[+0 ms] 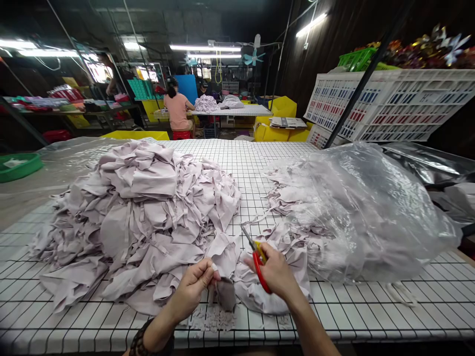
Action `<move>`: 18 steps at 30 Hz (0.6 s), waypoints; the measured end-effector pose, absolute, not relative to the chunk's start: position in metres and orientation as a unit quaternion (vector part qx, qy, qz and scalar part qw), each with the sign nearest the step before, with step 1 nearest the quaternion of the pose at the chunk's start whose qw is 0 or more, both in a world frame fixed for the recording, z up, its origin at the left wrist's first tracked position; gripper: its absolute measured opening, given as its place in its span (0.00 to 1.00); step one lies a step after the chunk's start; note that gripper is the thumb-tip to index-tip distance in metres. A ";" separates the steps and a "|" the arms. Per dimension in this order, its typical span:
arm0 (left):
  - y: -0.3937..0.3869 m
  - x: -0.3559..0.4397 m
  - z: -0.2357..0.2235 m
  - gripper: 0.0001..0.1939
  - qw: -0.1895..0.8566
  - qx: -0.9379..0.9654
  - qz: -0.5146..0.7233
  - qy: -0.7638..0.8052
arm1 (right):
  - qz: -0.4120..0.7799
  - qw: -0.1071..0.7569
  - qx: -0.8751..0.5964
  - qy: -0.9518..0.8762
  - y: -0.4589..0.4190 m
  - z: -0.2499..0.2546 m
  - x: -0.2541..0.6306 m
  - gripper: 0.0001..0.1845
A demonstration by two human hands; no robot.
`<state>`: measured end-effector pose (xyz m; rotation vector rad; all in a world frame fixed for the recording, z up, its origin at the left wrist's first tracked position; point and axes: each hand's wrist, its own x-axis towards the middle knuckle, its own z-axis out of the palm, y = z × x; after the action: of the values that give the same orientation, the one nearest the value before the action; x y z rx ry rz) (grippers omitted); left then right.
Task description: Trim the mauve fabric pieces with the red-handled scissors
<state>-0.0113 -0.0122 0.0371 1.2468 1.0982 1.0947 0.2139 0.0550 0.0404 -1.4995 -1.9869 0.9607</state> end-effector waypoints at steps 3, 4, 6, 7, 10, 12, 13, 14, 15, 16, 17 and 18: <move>-0.017 -0.017 0.037 0.17 0.547 0.517 0.478 0.453 | 0.357 0.264 -0.511 -0.736 0.085 0.027 0.199 0.05; -0.019 -0.019 0.037 0.16 0.550 0.510 0.485 0.449 | 0.362 0.261 -0.494 -0.746 0.093 0.022 0.189 0.05; -0.022 -0.024 0.037 0.17 0.549 0.498 0.499 0.448 | 0.370 0.253 -0.468 -0.762 0.104 0.009 0.168 0.04; -0.024 -0.027 0.038 0.17 0.546 0.495 0.505 0.450 | 0.372 0.251 -0.460 -0.766 0.108 0.004 0.158 0.05; -0.026 -0.037 0.040 0.16 0.533 0.483 0.526 0.453 | 0.380 0.253 -0.451 -0.767 0.115 -0.006 0.140 0.05; -0.024 -0.047 0.046 0.16 0.516 0.475 0.547 0.457 | 0.388 0.262 -0.454 -0.758 0.119 -0.004 0.142 0.04; -0.021 -0.052 0.050 0.16 0.505 0.469 0.560 0.460 | 0.394 0.268 -0.455 -0.752 0.120 -0.001 0.145 0.04; -0.016 -0.058 0.057 0.16 0.488 0.463 0.575 0.465 | 0.402 0.273 -0.456 -0.745 0.121 0.005 0.151 0.04; -0.008 -0.064 0.066 0.16 0.467 0.461 0.589 0.472 | 0.410 0.278 -0.456 -0.739 0.122 0.013 0.157 0.06; 0.002 -0.068 0.077 0.16 0.438 0.462 0.604 0.479 | 0.417 0.283 -0.454 -0.735 0.121 0.023 0.163 0.07; 0.015 -0.072 0.089 0.17 0.404 0.469 0.617 0.486 | 0.429 0.289 -0.450 -0.728 0.120 0.034 0.170 0.09; 0.031 -0.074 0.102 0.17 0.367 0.481 0.627 0.491 | 0.450 0.299 -0.440 -0.717 0.117 0.046 0.175 0.10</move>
<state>-0.0743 0.0310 0.1025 1.2350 1.2618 1.6108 0.1754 0.1170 0.0459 -1.1697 -1.9047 1.1962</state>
